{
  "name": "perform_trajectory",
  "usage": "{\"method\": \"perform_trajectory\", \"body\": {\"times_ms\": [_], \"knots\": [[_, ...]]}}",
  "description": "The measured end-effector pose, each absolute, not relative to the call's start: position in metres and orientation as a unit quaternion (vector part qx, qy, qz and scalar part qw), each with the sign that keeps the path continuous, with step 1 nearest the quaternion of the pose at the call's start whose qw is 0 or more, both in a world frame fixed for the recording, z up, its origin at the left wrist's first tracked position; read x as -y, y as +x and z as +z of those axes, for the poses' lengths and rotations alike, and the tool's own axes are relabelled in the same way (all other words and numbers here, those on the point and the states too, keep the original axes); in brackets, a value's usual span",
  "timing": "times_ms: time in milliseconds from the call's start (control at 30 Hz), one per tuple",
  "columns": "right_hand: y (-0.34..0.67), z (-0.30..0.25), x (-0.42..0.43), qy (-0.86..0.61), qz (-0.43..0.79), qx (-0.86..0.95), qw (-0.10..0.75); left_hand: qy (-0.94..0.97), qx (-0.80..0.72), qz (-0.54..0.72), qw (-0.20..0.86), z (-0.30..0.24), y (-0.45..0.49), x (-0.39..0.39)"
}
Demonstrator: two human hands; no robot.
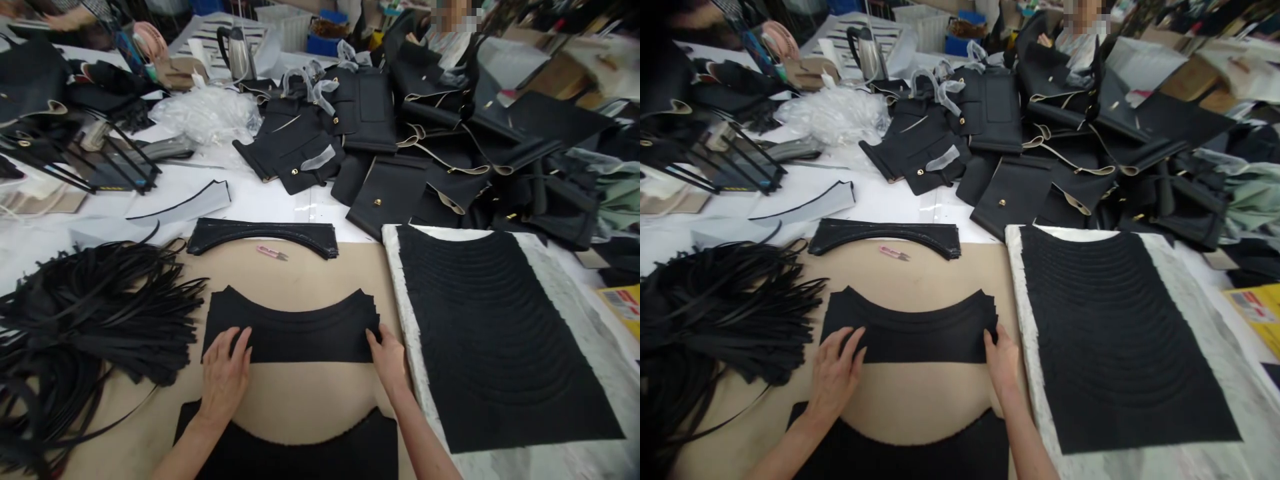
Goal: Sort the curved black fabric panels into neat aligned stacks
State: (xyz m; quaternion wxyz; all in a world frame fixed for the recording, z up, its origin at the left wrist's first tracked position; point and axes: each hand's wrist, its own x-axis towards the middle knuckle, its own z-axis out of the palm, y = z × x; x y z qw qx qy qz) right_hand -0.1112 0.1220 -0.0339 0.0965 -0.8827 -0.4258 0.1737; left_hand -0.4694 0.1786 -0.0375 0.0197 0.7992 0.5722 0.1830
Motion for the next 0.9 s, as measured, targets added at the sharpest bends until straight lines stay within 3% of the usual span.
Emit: {"method": "perform_trajectory", "body": {"times_ms": [333, 500, 733, 833, 900], "knots": [[-0.106, -0.054, -0.121, -0.894, 0.181, 0.401, 0.078, 0.779, -0.612, 0.100, 0.097, -0.052, -0.478, -0.177], [-0.120, -0.042, -0.120, -0.864, 0.037, 0.476, 0.159, 0.780, -0.612, 0.097, 0.086, -0.056, -0.480, -0.175], [-0.116, -0.042, -0.115, -0.797, 0.003, 0.602, 0.048, 0.754, -0.625, 0.140, 0.144, -0.050, -0.474, -0.175], [-0.129, -0.029, -0.113, -0.801, 0.030, 0.586, 0.115, 0.697, -0.640, 0.212, 0.243, -0.040, -0.484, -0.178], [-0.164, -0.016, -0.109, -0.778, 0.126, 0.585, 0.190, 0.647, -0.666, 0.248, 0.278, -0.033, -0.502, -0.176]]}}
